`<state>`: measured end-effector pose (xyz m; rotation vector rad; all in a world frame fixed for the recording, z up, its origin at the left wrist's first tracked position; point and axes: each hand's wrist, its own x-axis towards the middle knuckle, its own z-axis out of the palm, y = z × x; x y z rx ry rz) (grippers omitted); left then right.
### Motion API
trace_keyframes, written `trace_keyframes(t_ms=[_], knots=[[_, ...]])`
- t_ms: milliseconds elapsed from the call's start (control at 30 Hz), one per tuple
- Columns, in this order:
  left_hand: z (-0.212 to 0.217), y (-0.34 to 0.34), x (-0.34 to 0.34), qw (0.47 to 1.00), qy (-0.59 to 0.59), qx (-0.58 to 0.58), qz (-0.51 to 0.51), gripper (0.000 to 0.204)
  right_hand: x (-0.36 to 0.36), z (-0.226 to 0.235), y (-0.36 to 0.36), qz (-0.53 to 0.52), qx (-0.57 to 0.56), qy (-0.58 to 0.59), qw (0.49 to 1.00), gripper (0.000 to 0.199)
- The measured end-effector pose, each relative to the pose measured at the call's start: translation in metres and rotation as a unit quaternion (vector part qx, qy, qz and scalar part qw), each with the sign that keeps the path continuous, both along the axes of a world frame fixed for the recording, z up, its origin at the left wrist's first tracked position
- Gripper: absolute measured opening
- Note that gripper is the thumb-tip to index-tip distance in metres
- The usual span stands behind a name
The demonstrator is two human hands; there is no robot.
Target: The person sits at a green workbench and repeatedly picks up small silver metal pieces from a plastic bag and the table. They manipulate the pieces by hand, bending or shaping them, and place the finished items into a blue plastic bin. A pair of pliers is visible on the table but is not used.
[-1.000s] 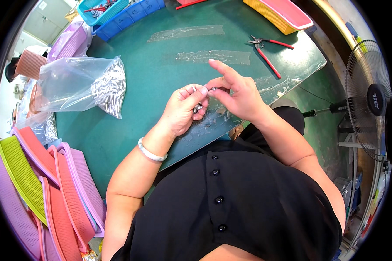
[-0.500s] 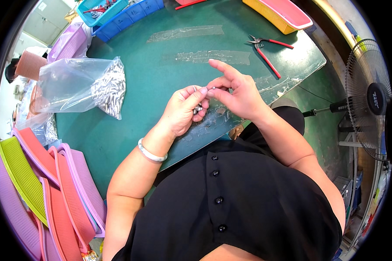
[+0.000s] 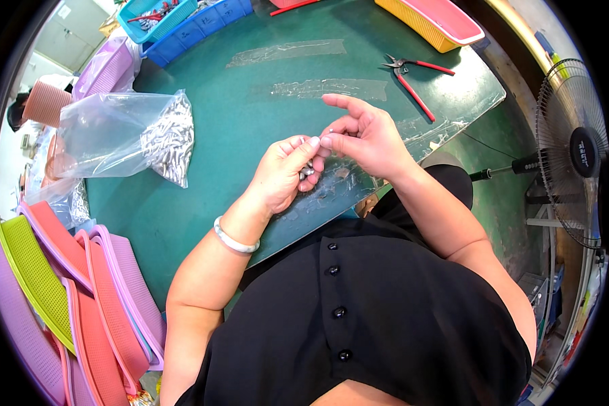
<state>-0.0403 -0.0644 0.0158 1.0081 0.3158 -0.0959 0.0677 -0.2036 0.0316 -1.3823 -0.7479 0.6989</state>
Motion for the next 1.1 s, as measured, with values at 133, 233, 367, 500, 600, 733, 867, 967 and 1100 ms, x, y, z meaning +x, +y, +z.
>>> trace_keyframes(t_ms=[133, 233, 367, 500, 600, 733, 867, 967, 1100], knots=[[-0.001, 0.0, 0.0, 1.0, -0.001, -0.002, 0.0, 0.022, -0.001, 0.0, 0.001, -0.001, 0.003, 0.008, 1.0, 0.053], [-0.002, 0.0, 0.0, 1.0, -0.004, 0.0, 0.0, 0.021, 0.0, -0.002, 0.0, 0.002, 0.015, -0.001, 1.0, 0.052], [-0.003, -0.001, 0.001, 1.0, 0.001, 0.009, 0.003, 0.019, 0.001, -0.006, 0.0, 0.002, 0.04, -0.029, 0.999, 0.053], [-0.004, -0.001, 0.0, 1.0, -0.018, 0.009, 0.002, 0.015, 0.0, -0.008, -0.002, -0.018, 0.053, -0.184, 0.981, 0.052], [-0.003, -0.001, -0.001, 1.0, -0.02, 0.011, -0.003, 0.014, -0.001, -0.009, -0.003, -0.032, 0.068, -0.27, 0.96, 0.052], [-0.002, -0.002, -0.001, 1.0, -0.019, 0.012, -0.002, 0.014, -0.001, -0.011, -0.004, -0.042, 0.07, -0.307, 0.948, 0.053], [-0.003, -0.003, -0.001, 1.0, -0.007, 0.025, 0.002, 0.015, 0.0, -0.014, -0.005, -0.042, 0.085, -0.294, 0.951, 0.054], [0.006, -0.005, -0.001, 0.998, 0.026, 0.064, 0.004, 0.016, 0.007, -0.007, -0.008, -0.035, 0.027, -0.315, 0.948, 0.051], [0.001, -0.005, -0.002, 0.998, 0.013, 0.068, 0.005, 0.019, 0.067, 0.0, -0.015, -0.134, 0.022, -0.381, 0.915, 0.038]])
